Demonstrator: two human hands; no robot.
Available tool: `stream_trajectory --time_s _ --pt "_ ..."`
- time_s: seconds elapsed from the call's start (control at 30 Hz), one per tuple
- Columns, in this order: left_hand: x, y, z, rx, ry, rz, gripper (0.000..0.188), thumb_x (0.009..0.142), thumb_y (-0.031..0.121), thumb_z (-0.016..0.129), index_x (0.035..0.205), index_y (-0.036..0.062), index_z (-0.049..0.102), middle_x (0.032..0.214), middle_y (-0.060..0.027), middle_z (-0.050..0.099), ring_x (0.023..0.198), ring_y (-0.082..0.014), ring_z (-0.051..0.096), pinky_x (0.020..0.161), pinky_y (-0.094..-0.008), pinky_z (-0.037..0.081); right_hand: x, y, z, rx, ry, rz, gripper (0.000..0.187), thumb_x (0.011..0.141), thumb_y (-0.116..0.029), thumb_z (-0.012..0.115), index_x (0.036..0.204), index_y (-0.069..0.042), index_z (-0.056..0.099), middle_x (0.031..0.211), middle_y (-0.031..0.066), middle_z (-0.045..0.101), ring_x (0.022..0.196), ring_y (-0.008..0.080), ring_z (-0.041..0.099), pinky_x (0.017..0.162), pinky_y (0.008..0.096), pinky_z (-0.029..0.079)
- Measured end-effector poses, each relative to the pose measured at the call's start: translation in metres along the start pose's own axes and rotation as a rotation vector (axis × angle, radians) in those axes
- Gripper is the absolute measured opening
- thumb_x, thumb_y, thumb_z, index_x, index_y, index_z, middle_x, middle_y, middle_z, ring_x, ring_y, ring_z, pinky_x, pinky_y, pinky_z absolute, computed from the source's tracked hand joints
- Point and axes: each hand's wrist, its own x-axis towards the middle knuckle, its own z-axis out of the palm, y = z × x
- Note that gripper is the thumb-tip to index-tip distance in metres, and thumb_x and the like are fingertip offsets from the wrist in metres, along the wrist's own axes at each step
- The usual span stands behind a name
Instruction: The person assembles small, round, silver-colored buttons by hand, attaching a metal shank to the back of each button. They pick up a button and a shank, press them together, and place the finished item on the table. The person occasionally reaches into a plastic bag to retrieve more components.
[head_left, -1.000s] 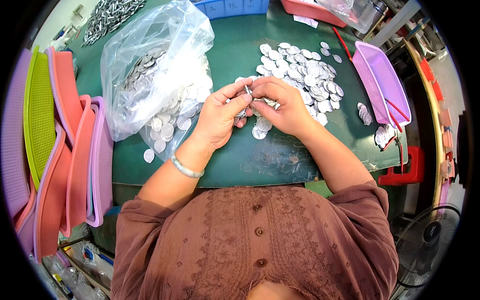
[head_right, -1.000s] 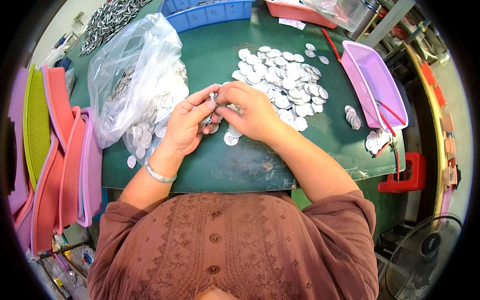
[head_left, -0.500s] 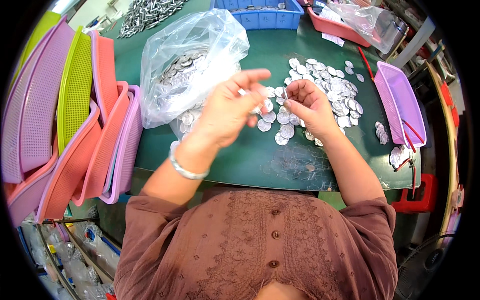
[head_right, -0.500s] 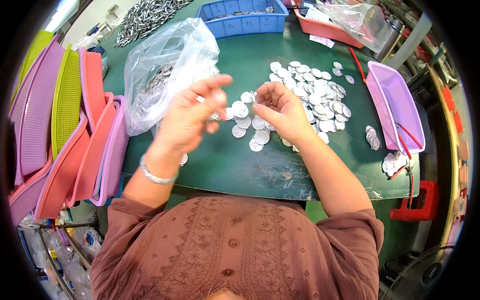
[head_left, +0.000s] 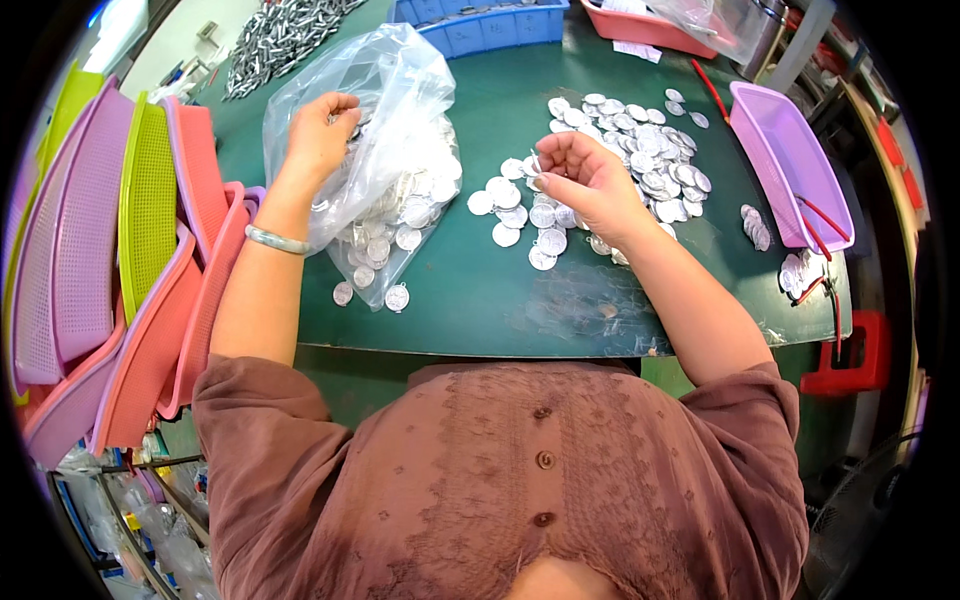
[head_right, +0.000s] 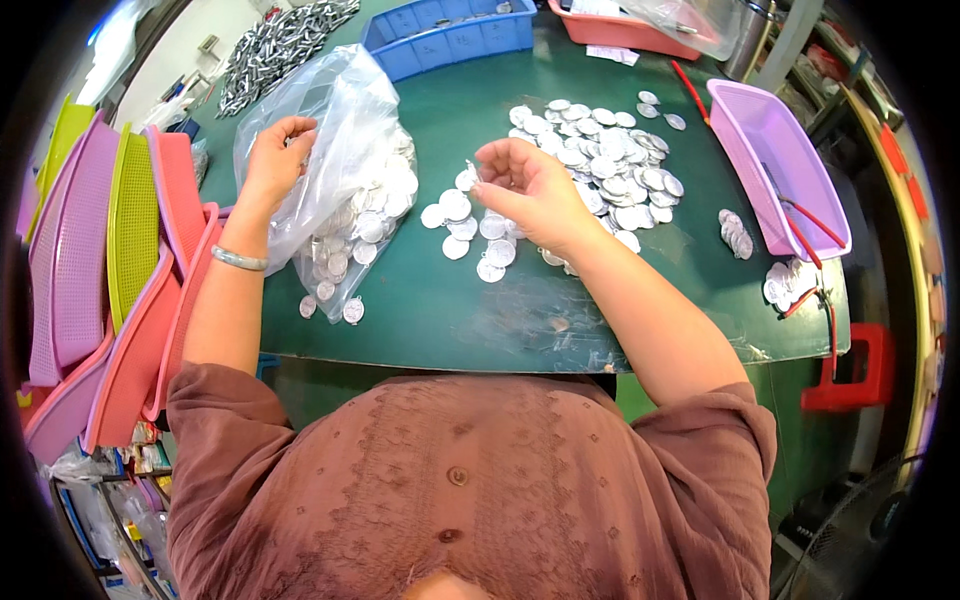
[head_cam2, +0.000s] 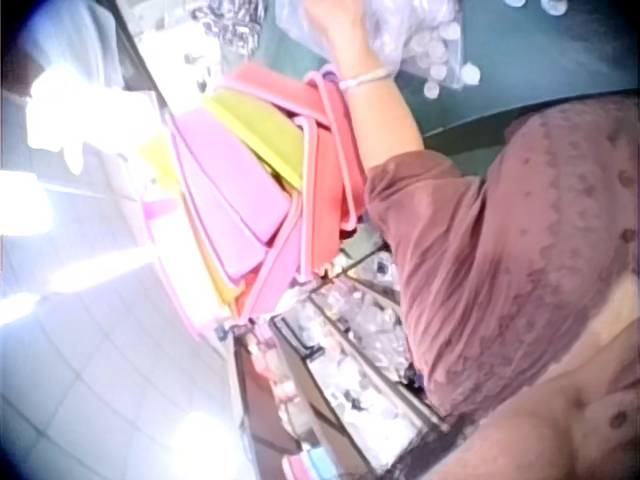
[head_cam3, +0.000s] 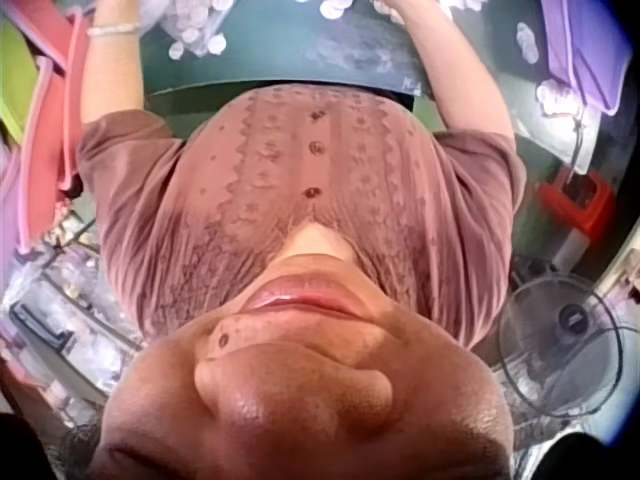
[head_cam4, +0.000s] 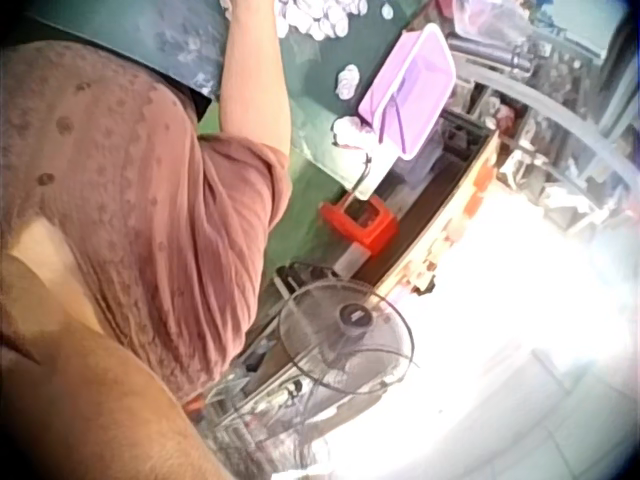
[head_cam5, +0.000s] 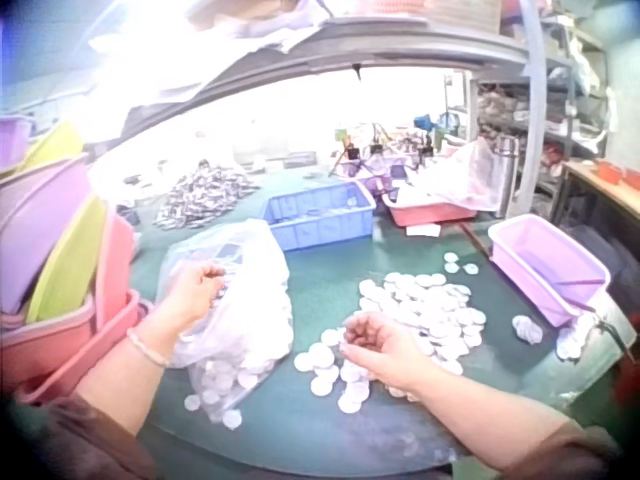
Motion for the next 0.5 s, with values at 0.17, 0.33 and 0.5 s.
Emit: stream_trajectory --time_s 0.17,0.33,0.5 --pt "0.003 0.008 -0.005 0.124 -0.065 0.080 0.024 0.078 0.015 0.056 0.097 0.0011 0.060 0.094 -0.0140 0.062 0.083 -0.0202 0.060 0.072 -0.0275 0.044 -0.001 -0.002 0.000 0.023 0.006 -0.013 0.033 0.073 0.000 0.061 0.104 -0.003 0.049 0.094 0.0027 0.051 0.085 0.0088 0.050 0.077 0.0218 0.042" --pt "-0.035 0.067 0.002 0.057 0.265 0.407 0.019 0.078 0.010 0.057 0.095 0.0014 0.060 0.085 -0.0094 0.061 0.073 -0.0156 0.057 0.066 -0.0247 0.044 -0.002 -0.002 0.000 0.059 0.002 -0.051 0.034 0.073 -0.001 0.062 0.105 -0.003 0.049 0.096 0.0022 0.051 0.085 0.0090 0.050 0.077 0.0217 0.042" --pt "-0.096 0.106 0.053 -0.626 -0.088 0.197 0.023 0.080 0.007 0.057 0.101 -0.0014 0.055 0.079 -0.0022 0.055 0.071 -0.0068 0.050 0.061 -0.0190 0.041 -0.003 -0.005 0.006 -0.018 -0.001 -0.205 0.036 0.072 -0.004 0.064 0.105 -0.002 0.050 0.094 0.0036 0.053 0.073 0.0074 0.050 0.065 0.0213 0.044"
